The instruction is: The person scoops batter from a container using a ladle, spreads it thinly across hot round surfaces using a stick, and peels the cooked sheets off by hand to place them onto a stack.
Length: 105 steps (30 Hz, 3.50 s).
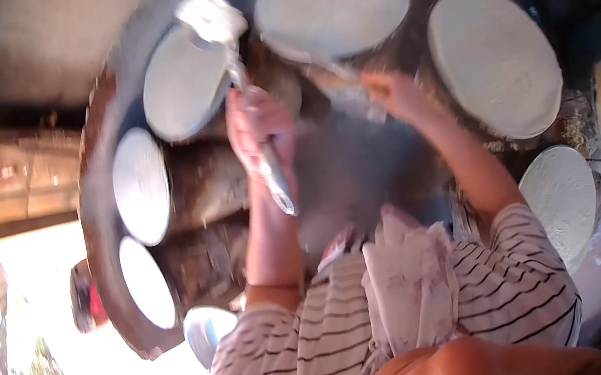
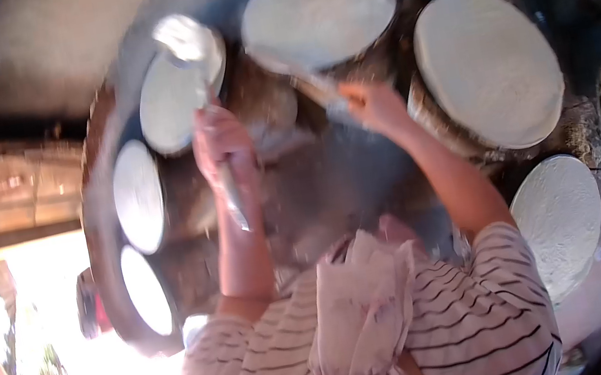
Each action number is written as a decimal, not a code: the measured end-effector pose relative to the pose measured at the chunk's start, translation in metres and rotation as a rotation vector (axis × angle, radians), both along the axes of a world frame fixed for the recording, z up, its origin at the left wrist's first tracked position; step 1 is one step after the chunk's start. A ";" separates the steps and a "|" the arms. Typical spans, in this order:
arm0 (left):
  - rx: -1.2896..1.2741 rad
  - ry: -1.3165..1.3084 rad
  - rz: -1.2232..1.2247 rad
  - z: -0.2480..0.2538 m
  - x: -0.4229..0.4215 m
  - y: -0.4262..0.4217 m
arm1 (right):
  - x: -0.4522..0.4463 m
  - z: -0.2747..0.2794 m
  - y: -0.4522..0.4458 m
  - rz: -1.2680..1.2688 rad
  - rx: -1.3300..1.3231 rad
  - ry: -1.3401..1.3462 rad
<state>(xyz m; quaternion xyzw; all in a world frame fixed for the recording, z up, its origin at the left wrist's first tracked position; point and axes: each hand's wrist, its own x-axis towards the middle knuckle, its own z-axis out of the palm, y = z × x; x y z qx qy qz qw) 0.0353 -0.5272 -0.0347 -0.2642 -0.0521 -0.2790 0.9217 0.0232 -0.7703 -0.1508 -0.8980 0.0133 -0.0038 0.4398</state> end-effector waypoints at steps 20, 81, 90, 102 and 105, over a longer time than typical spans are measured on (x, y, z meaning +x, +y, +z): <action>0.735 1.826 1.234 -0.292 -0.413 0.531 | -0.140 -0.244 -0.041 0.439 -1.014 0.521; 2.845 0.613 -0.367 -0.372 -0.164 0.477 | -0.370 -0.162 0.089 -0.233 -0.058 0.481; 3.233 -0.135 -1.383 -0.462 -0.193 0.581 | -0.508 -0.237 0.065 0.277 -1.136 0.043; 2.441 1.002 -0.016 -0.435 -0.194 0.588 | -0.400 -0.134 0.169 -0.308 -0.227 0.686; 2.166 1.124 0.202 -0.435 -0.197 0.584 | -0.409 -0.153 0.161 -0.230 -0.274 0.495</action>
